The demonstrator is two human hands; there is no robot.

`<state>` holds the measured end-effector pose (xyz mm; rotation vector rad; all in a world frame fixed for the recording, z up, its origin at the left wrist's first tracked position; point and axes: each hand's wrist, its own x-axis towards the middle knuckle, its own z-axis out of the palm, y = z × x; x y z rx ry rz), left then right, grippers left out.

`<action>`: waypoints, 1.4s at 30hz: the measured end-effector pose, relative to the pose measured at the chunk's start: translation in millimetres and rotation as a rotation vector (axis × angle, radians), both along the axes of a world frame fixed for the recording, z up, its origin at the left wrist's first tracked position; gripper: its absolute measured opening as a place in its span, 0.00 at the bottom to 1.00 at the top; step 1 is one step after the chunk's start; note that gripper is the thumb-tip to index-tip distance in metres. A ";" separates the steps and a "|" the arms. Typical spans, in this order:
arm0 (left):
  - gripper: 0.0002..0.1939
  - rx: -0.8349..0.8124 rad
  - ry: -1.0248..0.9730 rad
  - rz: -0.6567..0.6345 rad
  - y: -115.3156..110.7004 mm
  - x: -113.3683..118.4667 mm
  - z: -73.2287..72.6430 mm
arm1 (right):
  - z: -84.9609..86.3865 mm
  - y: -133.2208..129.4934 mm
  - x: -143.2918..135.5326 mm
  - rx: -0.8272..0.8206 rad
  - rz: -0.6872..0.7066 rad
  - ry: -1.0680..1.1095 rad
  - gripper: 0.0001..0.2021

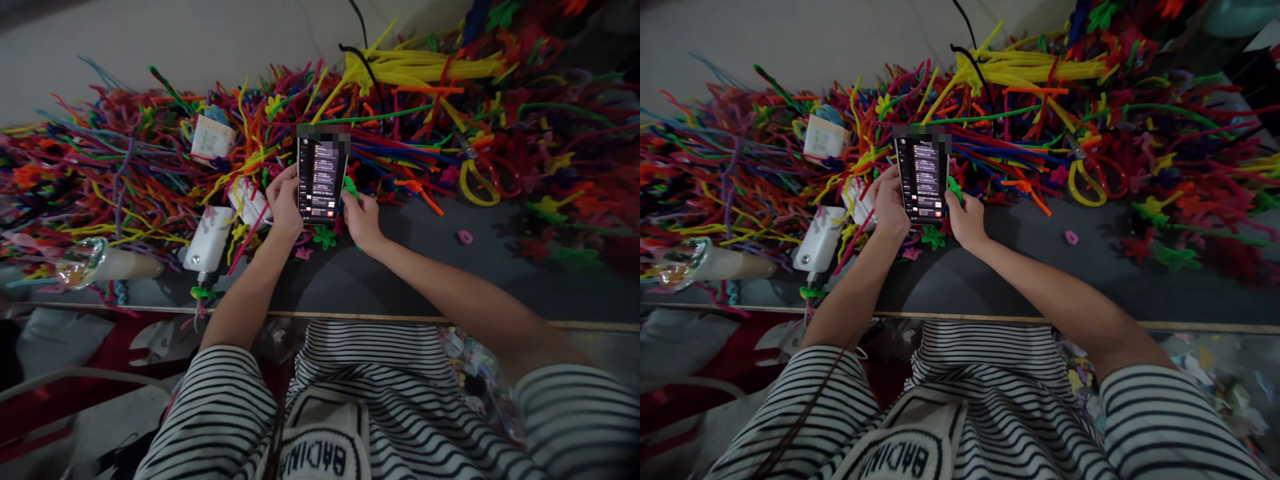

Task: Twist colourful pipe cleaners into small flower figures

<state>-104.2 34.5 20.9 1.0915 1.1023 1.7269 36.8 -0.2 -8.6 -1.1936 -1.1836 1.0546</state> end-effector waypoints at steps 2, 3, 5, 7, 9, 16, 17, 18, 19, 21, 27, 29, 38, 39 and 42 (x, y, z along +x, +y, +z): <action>0.11 -0.004 0.007 0.006 0.9 -0.4 -1.2 | -2.4 0.9 0.2 0.000 -0.006 -0.001 0.30; 0.12 -0.001 0.010 0.007 1.2 -0.7 -1.9 | -3.3 1.2 0.3 0.004 -0.012 0.000 0.29; 0.13 0.013 0.032 0.000 1.3 -1.4 -2.7 | -3.7 1.4 0.6 0.015 -0.025 -0.001 0.28; 0.16 0.033 0.090 -0.029 0.1 -1.6 -2.2 | -1.8 0.4 0.9 0.021 -0.036 -0.011 0.27; 0.20 0.056 0.182 -0.084 -1.9 -1.3 -0.5 | 2.5 -1.4 1.4 0.023 -0.051 -0.032 0.27; 0.25 0.082 0.219 -0.091 1.9 -5.0 -4.9 | 14.8 -4.5 2.5 0.022 -0.083 -0.115 0.26; 0.24 0.077 0.202 -0.072 3.0 -5.7 -6.4 | 15.0 -4.5 2.6 0.018 -0.081 -0.118 0.25; 0.23 0.073 0.197 -0.062 3.5 -6.0 -7.3 | 15.1 -4.5 2.6 0.017 -0.080 -0.120 0.25; 0.23 0.071 0.203 -0.059 3.3 -5.8 -7.3 | 15.2 -4.6 2.7 0.020 -0.078 -0.120 0.25; 0.24 0.071 0.242 -0.079 1.1 -4.3 -4.8 | 15.7 -5.0 2.8 0.028 -0.073 -0.117 0.24; 0.29 0.066 0.267 -0.101 -1.0 -0.3 4.7 | 20.6 -5.6 3.4 0.015 -0.035 -0.119 0.23; 0.24 0.040 0.194 -0.083 2.7 -1.4 4.0 | 21.5 -6.0 4.3 0.010 -0.031 -0.155 0.23; 0.12 -0.158 -0.088 -0.003 8.6 -6.5 3.8 | 19.4 -3.4 7.2 -0.032 0.136 0.167 0.24; 0.12 -0.167 -0.114 -0.008 8.4 -6.2 4.2 | 21.0 -1.3 6.8 -0.078 0.128 0.255 0.26; 0.12 -0.151 -0.142 -0.026 7.8 -4.9 4.7 | 28.5 5.3 7.4 -0.190 0.098 0.449 0.30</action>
